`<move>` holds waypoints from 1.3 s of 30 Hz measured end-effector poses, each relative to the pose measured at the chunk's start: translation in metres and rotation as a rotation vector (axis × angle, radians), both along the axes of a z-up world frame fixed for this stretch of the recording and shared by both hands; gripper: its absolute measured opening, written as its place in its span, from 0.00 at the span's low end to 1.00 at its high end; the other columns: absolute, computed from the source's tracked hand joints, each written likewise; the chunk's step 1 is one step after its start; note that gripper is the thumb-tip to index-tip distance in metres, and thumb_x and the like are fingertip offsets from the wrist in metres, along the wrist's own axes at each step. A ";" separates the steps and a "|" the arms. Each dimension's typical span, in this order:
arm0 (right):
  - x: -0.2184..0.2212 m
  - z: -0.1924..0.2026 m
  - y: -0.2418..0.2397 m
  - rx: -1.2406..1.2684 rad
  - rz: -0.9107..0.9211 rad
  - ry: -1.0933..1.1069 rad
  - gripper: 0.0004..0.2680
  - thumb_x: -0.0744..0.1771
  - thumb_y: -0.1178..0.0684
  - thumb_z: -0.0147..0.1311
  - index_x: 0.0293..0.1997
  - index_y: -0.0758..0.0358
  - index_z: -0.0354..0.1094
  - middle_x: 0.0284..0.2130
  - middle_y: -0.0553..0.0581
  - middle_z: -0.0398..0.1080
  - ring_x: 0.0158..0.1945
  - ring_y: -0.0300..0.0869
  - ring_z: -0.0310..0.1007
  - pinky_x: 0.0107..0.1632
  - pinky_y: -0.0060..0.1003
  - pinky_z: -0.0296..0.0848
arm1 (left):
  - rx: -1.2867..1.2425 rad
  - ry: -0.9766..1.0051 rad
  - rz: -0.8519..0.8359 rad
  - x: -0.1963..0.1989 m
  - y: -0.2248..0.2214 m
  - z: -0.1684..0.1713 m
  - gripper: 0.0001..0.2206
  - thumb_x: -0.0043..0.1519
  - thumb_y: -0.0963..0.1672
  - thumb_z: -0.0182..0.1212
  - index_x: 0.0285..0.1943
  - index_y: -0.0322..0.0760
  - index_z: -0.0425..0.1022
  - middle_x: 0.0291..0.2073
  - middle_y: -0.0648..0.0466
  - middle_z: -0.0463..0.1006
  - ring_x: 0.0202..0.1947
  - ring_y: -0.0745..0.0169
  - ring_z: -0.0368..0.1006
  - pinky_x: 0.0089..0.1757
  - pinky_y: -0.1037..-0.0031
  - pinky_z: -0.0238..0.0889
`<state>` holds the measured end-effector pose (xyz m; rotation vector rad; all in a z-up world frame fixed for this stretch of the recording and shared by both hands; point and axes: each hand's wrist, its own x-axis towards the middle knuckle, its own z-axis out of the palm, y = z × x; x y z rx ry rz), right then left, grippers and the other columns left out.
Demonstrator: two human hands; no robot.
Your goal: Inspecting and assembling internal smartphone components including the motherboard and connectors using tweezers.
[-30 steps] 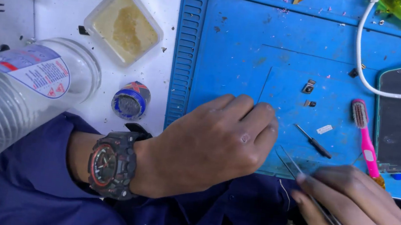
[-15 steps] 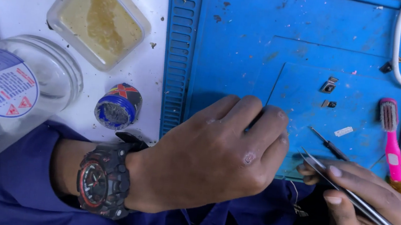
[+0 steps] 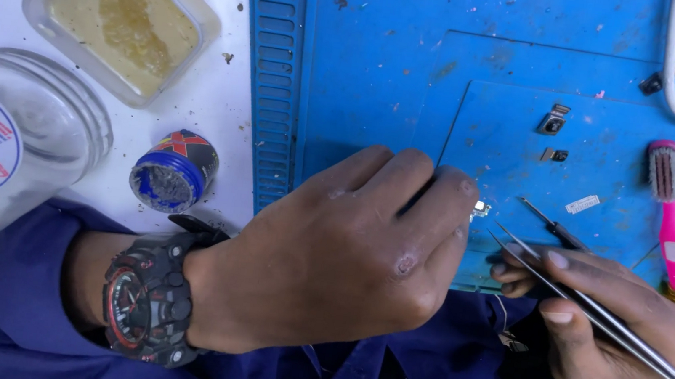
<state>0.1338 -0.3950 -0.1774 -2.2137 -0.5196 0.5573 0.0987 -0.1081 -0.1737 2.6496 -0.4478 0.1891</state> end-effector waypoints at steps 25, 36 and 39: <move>0.018 0.007 0.000 0.014 0.239 0.064 0.12 0.68 0.53 0.47 0.54 0.68 0.67 0.45 0.69 0.77 0.50 0.55 0.85 0.53 0.42 0.88 | -0.046 0.018 0.019 0.001 -0.002 -0.001 0.19 0.78 0.39 0.62 0.31 0.45 0.69 0.36 0.54 0.69 0.33 0.62 0.60 0.35 0.70 0.58; 0.021 0.007 0.001 -0.042 0.262 0.014 0.12 0.67 0.51 0.49 0.50 0.69 0.70 0.42 0.69 0.78 0.47 0.53 0.84 0.53 0.43 0.84 | -0.106 0.066 0.032 -0.002 -0.004 -0.002 0.14 0.79 0.40 0.60 0.36 0.42 0.72 0.38 0.51 0.71 0.34 0.60 0.61 0.38 0.67 0.61; 0.021 0.005 -0.002 -0.044 0.267 0.022 0.13 0.67 0.50 0.48 0.51 0.70 0.69 0.42 0.72 0.77 0.46 0.55 0.84 0.53 0.45 0.84 | -0.121 0.077 0.035 -0.002 -0.005 -0.002 0.16 0.78 0.39 0.60 0.34 0.42 0.70 0.37 0.51 0.70 0.33 0.60 0.59 0.37 0.67 0.58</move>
